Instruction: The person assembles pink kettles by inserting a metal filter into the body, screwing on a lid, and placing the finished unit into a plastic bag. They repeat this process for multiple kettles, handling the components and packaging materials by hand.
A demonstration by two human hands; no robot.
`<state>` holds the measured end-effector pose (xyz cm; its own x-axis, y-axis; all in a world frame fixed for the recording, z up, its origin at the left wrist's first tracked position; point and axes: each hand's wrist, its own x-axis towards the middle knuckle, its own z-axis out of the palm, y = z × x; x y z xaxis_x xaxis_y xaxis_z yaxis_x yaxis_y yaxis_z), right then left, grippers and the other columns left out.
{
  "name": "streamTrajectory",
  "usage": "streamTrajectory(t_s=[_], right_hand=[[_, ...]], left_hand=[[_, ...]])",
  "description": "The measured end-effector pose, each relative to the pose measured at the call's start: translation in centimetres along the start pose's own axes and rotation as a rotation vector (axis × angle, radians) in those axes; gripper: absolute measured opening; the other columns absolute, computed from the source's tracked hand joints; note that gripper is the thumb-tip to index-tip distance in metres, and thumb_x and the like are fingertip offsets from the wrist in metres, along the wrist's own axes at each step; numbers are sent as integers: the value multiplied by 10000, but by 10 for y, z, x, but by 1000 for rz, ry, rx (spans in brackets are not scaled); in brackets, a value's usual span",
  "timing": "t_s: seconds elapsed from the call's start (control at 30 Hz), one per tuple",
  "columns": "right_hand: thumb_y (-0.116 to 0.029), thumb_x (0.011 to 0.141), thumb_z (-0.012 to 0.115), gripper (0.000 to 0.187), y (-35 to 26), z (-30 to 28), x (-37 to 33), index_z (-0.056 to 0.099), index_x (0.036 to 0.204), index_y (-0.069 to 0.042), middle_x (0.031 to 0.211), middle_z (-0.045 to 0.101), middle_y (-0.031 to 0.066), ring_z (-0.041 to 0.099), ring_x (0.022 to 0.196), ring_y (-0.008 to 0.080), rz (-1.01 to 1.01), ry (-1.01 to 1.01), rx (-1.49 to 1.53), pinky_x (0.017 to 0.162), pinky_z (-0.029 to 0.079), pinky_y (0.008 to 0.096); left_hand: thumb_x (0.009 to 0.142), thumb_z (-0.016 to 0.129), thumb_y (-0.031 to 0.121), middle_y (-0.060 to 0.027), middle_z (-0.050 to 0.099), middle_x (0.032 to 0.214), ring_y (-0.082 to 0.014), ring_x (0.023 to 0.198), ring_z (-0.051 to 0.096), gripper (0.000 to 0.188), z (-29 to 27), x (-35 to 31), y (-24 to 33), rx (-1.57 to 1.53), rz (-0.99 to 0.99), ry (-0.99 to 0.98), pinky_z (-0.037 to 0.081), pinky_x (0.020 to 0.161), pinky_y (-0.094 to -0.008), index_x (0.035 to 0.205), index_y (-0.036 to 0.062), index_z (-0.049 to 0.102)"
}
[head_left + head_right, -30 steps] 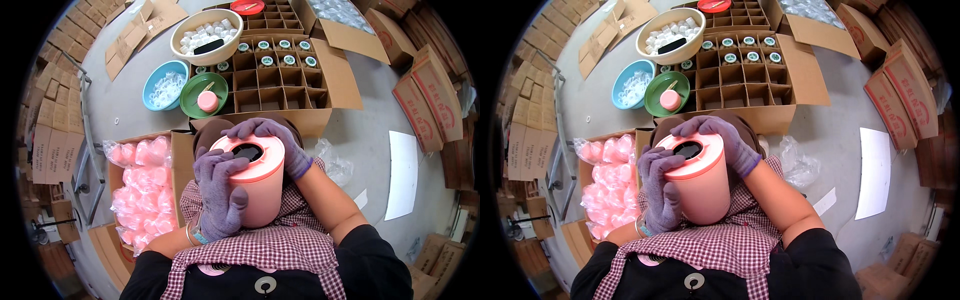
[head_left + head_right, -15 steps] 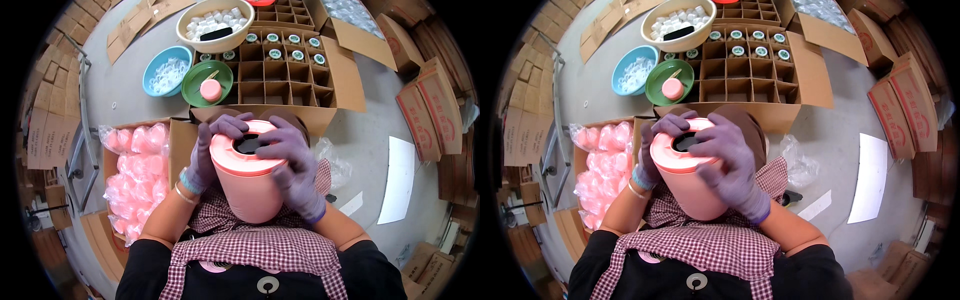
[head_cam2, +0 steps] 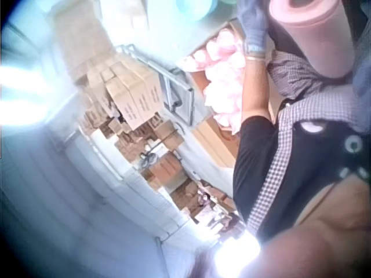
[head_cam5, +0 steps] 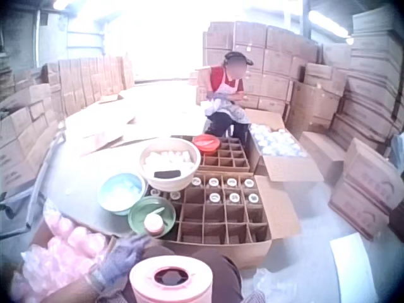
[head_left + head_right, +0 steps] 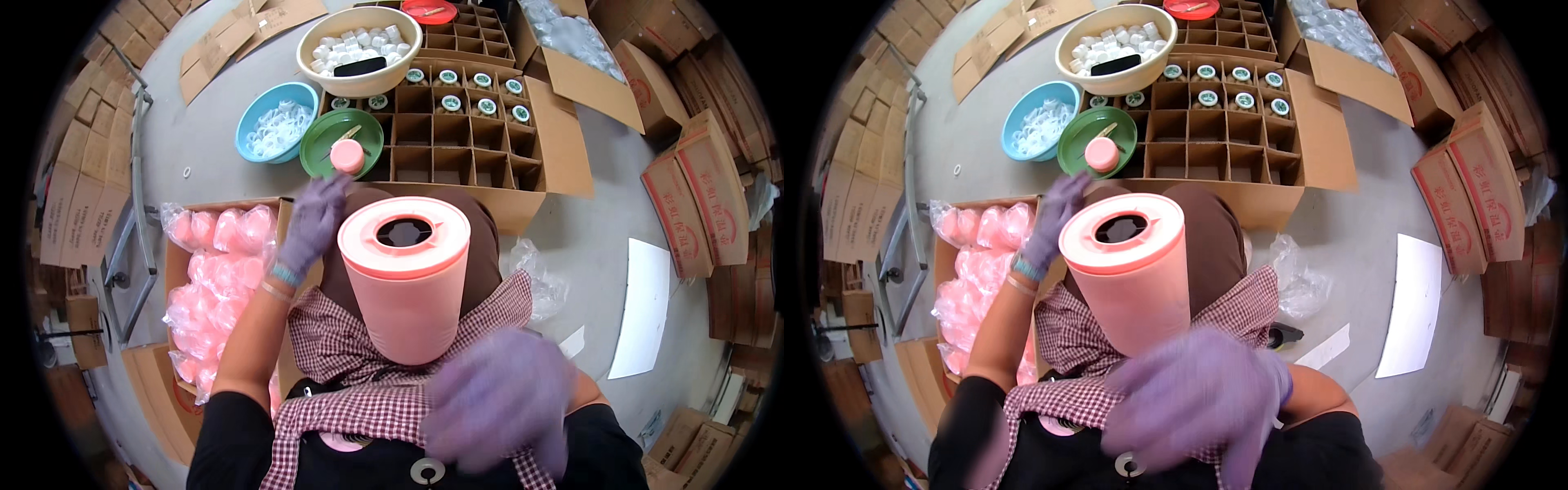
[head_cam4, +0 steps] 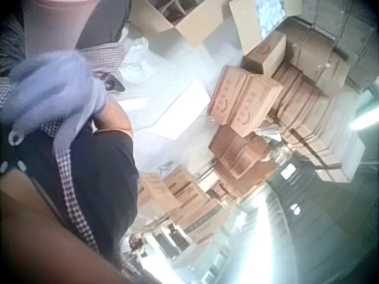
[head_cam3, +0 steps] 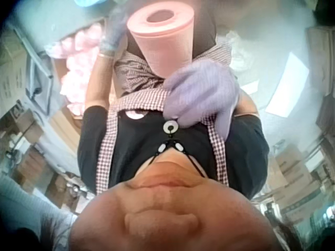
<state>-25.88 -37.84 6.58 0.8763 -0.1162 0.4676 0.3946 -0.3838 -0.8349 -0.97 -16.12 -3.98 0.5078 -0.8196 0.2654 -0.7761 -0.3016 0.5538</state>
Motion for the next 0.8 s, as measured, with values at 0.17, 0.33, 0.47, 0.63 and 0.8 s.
streamTrajectory(t_s=[0.17, 0.33, 0.47, 0.63, 0.8], right_hand=[[-177, 817, 708, 445, -43, -23, 3, 677, 1249, -73, 1228, 660, 126, 631, 1137, 312, -63, -172, -214, 995, 497, 438], [-274, 766, 772, 332, -118, 4, 31, 703, 1068, -153, 1069, 635, 72, 627, 1088, 302, -621, -610, -433, 991, 480, 575], [-312, 770, 722, 462, -138, 41, 25, 644, 1182, -116, 1213, 624, 133, 620, 1139, 355, -525, -683, -174, 1019, 476, 586], [-462, 899, 660, 571, -27, -8, 17, 636, 1225, 5, 1148, 664, 215, 665, 1062, 303, 675, -264, -143, 946, 533, 395], [-608, 876, 669, 820, -103, 0, 27, 460, 1494, -110, 1461, 467, 231, 478, 1353, 389, -54, -567, -670, 1117, 409, 449]], left_hand=[[901, 680, 230, -208, 635, 1261, -391, 1104, 634, 355, 28, 53, 42, 57, 250, 29, 506, 972, -460, 1203, 45, 676], [912, 618, 204, -104, 672, 1173, -254, 1094, 630, 352, -16, 16, 169, -577, 569, -402, 522, 952, -383, 1223, 45, 661], [1053, 455, 271, -82, 667, 1164, -196, 1055, 631, 365, -13, -32, 173, -855, 406, -275, 508, 968, -357, 1264, 31, 632], [953, 648, 264, -189, 542, 1422, -261, 1312, 534, 668, -11, -106, 211, -965, -91, -78, 440, 1093, -387, 1493, -34, 393], [733, 915, 230, -108, 607, 1400, -161, 1257, 561, 985, -31, -90, 146, -1054, -189, -285, 452, 1085, -341, 1536, -26, 404]])
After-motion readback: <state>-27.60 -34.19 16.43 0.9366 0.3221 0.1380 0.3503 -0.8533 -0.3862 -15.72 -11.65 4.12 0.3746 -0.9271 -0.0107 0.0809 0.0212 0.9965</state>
